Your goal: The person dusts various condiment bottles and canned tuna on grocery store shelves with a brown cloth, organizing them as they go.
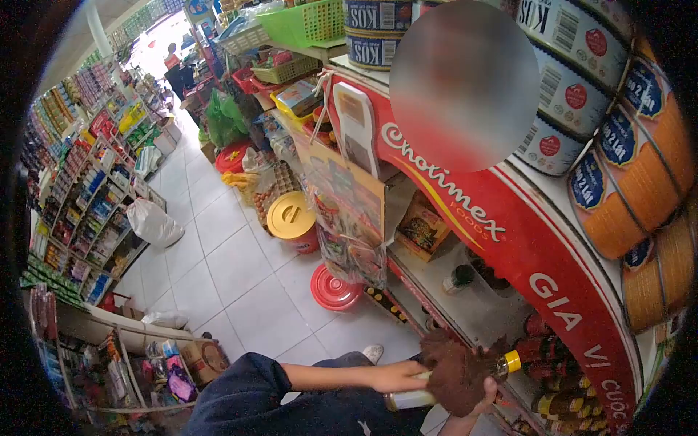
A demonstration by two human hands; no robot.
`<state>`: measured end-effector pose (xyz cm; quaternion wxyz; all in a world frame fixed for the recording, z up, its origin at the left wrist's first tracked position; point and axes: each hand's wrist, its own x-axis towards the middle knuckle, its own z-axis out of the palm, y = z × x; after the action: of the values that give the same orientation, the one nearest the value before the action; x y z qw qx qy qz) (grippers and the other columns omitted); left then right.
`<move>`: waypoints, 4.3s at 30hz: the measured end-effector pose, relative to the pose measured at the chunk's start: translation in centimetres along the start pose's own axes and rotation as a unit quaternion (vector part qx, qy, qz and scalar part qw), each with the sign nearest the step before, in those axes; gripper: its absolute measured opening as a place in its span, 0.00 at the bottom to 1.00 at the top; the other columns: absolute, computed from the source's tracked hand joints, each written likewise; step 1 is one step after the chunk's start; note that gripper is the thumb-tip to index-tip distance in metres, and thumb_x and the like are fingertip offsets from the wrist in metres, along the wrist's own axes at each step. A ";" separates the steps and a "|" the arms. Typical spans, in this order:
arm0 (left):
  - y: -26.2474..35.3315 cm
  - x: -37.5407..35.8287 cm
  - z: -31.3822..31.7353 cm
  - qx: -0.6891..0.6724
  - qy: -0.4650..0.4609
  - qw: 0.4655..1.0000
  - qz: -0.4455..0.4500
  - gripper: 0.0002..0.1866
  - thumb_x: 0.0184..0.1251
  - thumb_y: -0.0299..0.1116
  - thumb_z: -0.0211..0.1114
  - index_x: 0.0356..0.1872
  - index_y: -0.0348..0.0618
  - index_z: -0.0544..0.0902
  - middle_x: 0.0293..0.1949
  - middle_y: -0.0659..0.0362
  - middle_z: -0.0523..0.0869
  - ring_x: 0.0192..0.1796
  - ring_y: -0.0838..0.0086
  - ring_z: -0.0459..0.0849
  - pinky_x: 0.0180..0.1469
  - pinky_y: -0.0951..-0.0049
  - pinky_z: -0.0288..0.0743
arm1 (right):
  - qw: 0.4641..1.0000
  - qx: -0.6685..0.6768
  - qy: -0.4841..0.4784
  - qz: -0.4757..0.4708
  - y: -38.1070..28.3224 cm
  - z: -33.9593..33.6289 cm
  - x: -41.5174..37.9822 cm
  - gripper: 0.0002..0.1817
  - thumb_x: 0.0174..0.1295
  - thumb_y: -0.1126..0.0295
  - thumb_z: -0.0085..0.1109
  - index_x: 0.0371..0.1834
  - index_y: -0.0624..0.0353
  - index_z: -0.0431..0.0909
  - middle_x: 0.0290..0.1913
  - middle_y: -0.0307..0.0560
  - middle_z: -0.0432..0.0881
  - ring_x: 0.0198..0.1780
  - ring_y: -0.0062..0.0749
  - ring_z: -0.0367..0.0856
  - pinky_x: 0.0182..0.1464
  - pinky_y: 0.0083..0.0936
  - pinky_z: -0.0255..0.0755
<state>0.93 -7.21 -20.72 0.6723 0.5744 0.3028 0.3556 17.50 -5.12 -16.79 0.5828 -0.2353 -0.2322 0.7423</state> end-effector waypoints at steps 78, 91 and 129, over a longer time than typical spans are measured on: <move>-2.1 -2.5 -0.7 0.255 0.060 0.964 -0.035 0.17 0.55 0.28 0.58 0.47 0.37 0.75 0.44 0.42 0.77 0.47 0.53 0.76 0.48 0.64 0.70 | 0.576 -0.777 0.189 -0.170 -0.1 -10.6 5.2 0.29 0.44 0.68 0.62 0.51 0.66 0.67 0.44 0.61 0.75 0.48 0.52 0.73 0.50 0.35 0.66; -0.2 -0.5 0.0 0.246 0.141 0.908 0.309 0.23 0.37 0.28 0.70 0.42 0.50 0.80 0.46 0.52 0.74 0.45 0.59 0.77 0.49 0.66 0.71 | 0.610 -0.737 -0.165 -0.240 -7.6 8.5 -2.0 0.20 0.43 0.67 0.67 0.40 0.64 0.75 0.43 0.50 0.78 0.46 0.40 0.76 0.49 0.28 0.69; 0.0 -5.1 -6.9 0.177 0.151 0.971 -0.055 0.28 0.67 0.49 0.43 0.35 0.26 0.76 0.52 0.42 0.71 0.49 0.55 0.74 0.50 0.66 0.68 | 0.391 -0.696 -0.043 -0.601 -13.4 11.1 -0.6 0.19 0.48 0.70 0.59 0.43 0.59 0.65 0.46 0.57 0.68 0.44 0.39 0.70 0.42 0.32 0.72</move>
<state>-7.59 -7.61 -21.78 0.5244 0.6067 0.4901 0.3416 20.85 -3.68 0.25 0.5002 -0.3257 -0.7739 -0.2117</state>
